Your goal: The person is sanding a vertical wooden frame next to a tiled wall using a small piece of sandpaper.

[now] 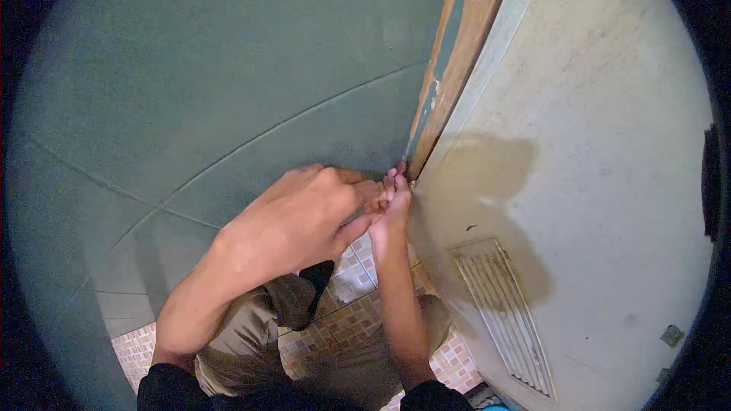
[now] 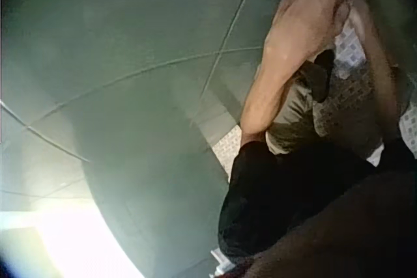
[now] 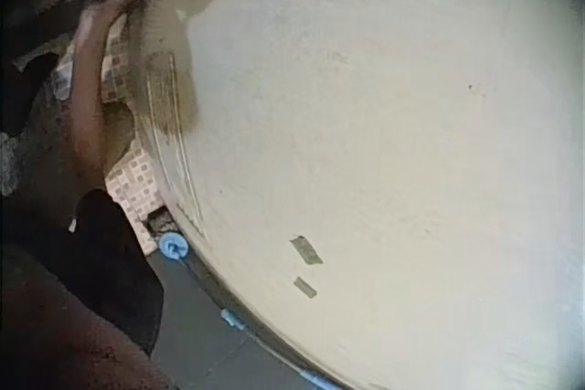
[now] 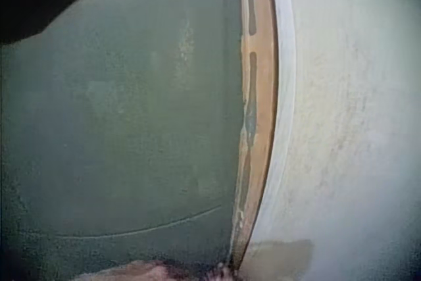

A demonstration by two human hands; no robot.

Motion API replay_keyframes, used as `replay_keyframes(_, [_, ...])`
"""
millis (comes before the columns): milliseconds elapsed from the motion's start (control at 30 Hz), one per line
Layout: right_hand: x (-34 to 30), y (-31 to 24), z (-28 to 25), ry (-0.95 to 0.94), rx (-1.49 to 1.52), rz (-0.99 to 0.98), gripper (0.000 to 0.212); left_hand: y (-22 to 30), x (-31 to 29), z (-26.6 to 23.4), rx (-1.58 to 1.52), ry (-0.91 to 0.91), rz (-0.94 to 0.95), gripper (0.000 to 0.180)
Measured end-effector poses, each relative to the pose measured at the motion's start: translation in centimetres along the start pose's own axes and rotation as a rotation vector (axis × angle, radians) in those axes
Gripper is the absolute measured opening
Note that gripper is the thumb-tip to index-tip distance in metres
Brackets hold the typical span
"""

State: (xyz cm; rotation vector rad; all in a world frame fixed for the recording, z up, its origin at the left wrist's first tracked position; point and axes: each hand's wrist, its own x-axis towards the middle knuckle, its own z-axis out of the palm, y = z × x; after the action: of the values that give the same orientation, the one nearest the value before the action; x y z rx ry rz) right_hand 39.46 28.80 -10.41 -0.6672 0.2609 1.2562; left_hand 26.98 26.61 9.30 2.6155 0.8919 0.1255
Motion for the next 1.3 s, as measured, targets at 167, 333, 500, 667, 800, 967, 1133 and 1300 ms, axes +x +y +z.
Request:
replay_keyframes(167, [4.2, 1.8, -5.6, 0.038, 0.049, 0.018, 0.014, 0.8, 0.0, -0.1, 0.027, -0.026, -0.032, 0.028])
replay_keyframes(333, [8.1, 3.2, -9.3, 0.079, -0.012, 0.19, 0.016, 1.6, 0.0, -0.2, 0.022, -0.03, -0.016, 0.028])
replay_keyframes(500, [5.1, 1.4, -4.9, 0.087, -0.024, 0.128, 0.011, 1.5, 0.1, 0.0, 0.027, -0.038, -0.002, 0.027])
replay_keyframes(667, [2.7, -0.3, -3.4, 0.031, -0.056, 0.133, 0.01, 1.5, 0.2, 0.8, 0.003, -0.018, 0.002, 0.027])
replay_keyframes(800, [0.5, -1.1, -1.4, -0.106, -0.04, 0.021, 0.012, 1.5, 0.2, 0.8, 0.024, -0.032, -0.025, 0.026])
replay_keyframes(967, [-1.6, -2.4, 1.2, -0.197, -0.124, 0.004, 0.014, 0.5, -0.1, 1.5, -0.016, 0.006, 0.012, 0.027])
replay_keyframes(1133, [1.2, -0.2, -2.1, -0.253, 0.07, 0.072, 0.017, 0.9, -0.7, 1.7, 0.055, 0.087, 0.011, 0.027])
replay_keyframes(1300, [2.0, 0.8, -2.5, -0.019, 0.126, 0.092, 0.015, 0.8, -0.7, 1.4, 0.068, 0.049, -0.017, 0.028])
